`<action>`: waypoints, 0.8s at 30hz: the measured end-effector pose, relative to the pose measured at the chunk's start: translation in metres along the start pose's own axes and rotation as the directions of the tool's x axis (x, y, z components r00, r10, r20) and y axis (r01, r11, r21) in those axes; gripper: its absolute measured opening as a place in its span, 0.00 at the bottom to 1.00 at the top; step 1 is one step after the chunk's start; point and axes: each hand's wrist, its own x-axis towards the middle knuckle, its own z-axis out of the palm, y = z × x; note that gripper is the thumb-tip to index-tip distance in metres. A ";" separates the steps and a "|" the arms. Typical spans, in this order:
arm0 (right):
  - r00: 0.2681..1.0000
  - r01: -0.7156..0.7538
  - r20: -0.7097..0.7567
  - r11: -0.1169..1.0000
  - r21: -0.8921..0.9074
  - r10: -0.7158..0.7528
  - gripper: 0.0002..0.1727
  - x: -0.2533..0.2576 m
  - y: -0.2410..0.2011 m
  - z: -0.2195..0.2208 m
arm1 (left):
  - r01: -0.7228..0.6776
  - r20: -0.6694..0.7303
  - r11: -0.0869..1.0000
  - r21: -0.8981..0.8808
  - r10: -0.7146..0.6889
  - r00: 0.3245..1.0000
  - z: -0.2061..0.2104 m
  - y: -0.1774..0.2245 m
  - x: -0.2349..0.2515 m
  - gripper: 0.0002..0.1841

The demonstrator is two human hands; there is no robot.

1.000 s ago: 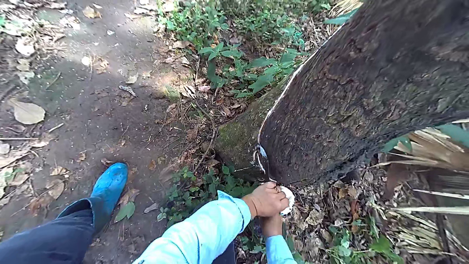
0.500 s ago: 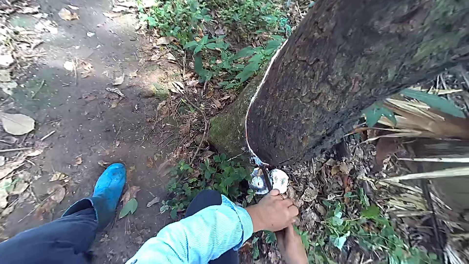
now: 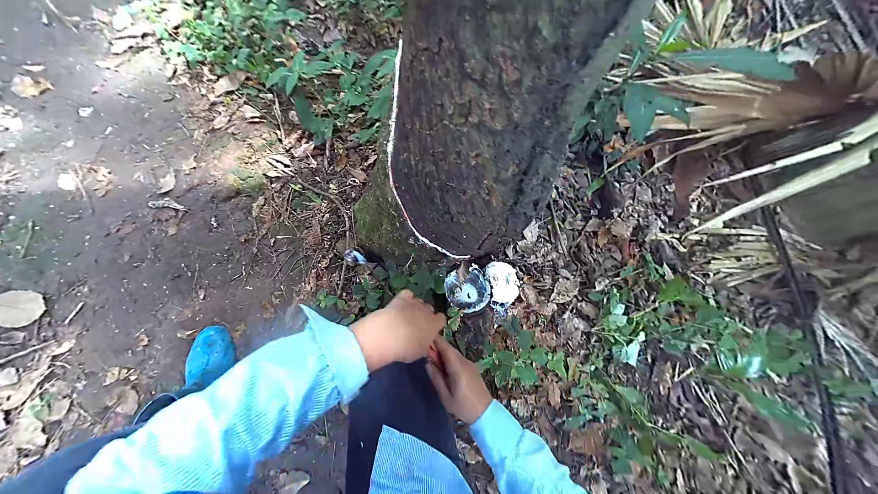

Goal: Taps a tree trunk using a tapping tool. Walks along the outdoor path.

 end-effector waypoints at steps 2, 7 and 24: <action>0.992 -0.057 0.116 0.997 0.055 0.050 0.29 0.009 -0.016 0.003 | 0.019 -0.013 0.999 0.038 -0.018 1.000 -0.003 -0.003 -0.020 0.24; 0.943 -0.145 0.331 0.946 0.290 0.043 0.31 0.021 -0.029 0.021 | -0.131 -0.360 0.971 0.199 0.197 0.912 0.012 -0.016 -0.076 0.11; 0.922 -0.240 0.363 0.933 0.269 0.133 0.29 0.025 -0.079 0.070 | -0.252 -0.754 0.968 0.009 0.172 0.634 0.103 -0.057 -0.142 0.09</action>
